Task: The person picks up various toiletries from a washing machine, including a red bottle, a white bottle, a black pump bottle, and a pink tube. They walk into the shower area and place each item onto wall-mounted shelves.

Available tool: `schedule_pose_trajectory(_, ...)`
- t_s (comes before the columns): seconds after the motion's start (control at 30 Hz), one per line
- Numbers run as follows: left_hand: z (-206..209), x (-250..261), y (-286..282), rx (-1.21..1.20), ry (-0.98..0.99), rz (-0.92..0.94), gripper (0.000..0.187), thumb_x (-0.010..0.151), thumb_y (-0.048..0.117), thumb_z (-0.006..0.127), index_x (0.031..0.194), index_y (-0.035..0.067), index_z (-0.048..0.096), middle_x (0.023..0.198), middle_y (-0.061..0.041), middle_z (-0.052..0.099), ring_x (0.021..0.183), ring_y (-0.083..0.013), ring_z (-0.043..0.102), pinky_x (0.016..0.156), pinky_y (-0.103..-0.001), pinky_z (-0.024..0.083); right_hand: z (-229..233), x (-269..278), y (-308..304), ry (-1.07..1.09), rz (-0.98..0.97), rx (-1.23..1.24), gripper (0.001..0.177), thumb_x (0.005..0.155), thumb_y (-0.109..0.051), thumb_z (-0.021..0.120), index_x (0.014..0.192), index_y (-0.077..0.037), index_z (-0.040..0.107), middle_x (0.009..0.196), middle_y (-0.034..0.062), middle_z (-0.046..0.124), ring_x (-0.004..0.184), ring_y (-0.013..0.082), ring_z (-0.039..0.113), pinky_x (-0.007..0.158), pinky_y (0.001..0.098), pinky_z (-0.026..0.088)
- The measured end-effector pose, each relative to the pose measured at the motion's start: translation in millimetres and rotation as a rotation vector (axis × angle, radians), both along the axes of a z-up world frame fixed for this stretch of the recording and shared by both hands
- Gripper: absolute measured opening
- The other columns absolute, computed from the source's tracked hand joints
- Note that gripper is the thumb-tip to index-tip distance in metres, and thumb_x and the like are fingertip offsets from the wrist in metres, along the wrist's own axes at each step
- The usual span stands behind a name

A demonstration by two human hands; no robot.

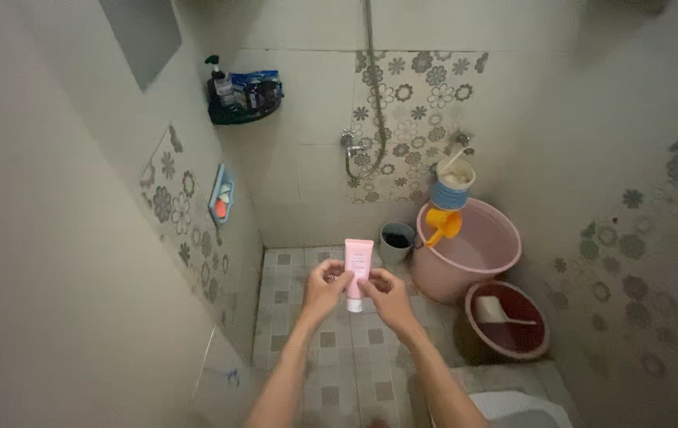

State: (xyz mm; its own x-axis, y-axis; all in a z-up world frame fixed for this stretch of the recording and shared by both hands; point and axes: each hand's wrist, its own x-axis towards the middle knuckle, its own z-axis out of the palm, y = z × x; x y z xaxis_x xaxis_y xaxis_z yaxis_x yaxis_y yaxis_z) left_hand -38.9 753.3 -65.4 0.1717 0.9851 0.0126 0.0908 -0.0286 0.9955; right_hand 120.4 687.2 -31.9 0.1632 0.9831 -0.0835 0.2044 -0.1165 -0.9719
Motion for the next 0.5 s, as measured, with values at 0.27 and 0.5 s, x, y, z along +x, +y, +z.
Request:
schedule_pose_trajectory(0.27, -9, 45, 96, 0.021, -0.004, 0.064, 0.032, 0.086, 0.022, 0.074, 0.112, 0.002, 0.072, 0.093, -0.007, 0.075, 0.08, -0.0141, 0.07, 0.068, -0.029, 0.058, -33, 48, 112, 0.083, 0.048, 0.122, 0.035, 0.093, -0.023, 0.069, 0.122, -0.003, 0.07, 0.104, 0.0062, 0.078, 0.095, 0.0134, 0.072, 0.085, 0.0308, 0.055)
schedule_pose_trajectory(0.5, 18, 93, 161, -0.015, -0.13, 0.069, 0.031, 0.087, 0.018, 0.073, 0.113, 0.001, 0.071, 0.093, -0.007, 0.073, 0.078, -0.0132, 0.068, 0.064, -0.029, 0.057, -27, 101, 193, 0.163, 0.081, 0.131, 0.034, 0.092, -0.02, 0.07, 0.121, -0.002, 0.072, 0.103, 0.0075, 0.079, 0.095, 0.0139, 0.07, 0.084, 0.0305, 0.053)
